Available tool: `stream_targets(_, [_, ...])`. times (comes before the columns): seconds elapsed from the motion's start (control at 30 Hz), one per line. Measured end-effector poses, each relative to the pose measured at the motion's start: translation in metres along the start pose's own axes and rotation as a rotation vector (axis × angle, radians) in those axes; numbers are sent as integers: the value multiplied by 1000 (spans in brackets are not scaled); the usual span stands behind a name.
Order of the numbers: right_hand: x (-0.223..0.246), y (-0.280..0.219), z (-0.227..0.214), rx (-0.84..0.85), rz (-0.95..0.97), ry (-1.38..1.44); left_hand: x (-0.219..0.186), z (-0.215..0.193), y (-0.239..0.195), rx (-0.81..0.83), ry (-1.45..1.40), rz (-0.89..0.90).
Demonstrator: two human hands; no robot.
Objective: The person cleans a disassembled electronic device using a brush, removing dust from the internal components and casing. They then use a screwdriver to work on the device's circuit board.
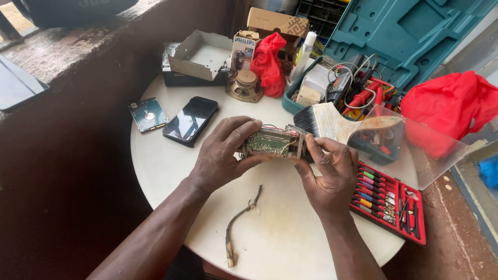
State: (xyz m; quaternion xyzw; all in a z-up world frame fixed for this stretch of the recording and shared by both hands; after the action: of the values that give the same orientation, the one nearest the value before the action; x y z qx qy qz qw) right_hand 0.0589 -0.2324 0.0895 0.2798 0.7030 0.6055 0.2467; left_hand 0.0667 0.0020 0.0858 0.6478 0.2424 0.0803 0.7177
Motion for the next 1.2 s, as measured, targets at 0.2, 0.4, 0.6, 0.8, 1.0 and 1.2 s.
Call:
stream_targets(0.2, [1, -3, 1, 6, 5, -3, 10, 3, -5, 21, 26, -40])
stream_targets(0.4, [1, -1, 0, 5, 2, -8, 11, 2, -6, 27, 8, -64])
stream_targets(0.6, [10, 1, -10, 8, 35, -98, 15, 8, -16, 45, -15, -52])
stream_targets(0.8, [-23, -15, -75, -5, 294, -217, 11, 10, -23, 107, 72, 106])
stream_targets(1.0, [-132, -18, -173, 201, 514, -646, 10, 12, -26, 241, 315, 194])
stream_targets(1.2, [-179, -26, -175, 602, 1004, -677, 7, 10, -23, 216, 346, 198])
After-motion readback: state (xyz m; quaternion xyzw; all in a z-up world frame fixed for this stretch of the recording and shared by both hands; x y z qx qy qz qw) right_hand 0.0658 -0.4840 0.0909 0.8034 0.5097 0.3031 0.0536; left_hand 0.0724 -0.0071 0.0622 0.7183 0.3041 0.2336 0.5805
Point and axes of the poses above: each hand's wrist, its own y-axis towards the middle knuckle, its own z-axis out of the palm, x = y × z, the point moved 7 cm from there along y, towards the middle knuckle, and after that the axes turned 13 degrees about -x, right-handed, at the moved point
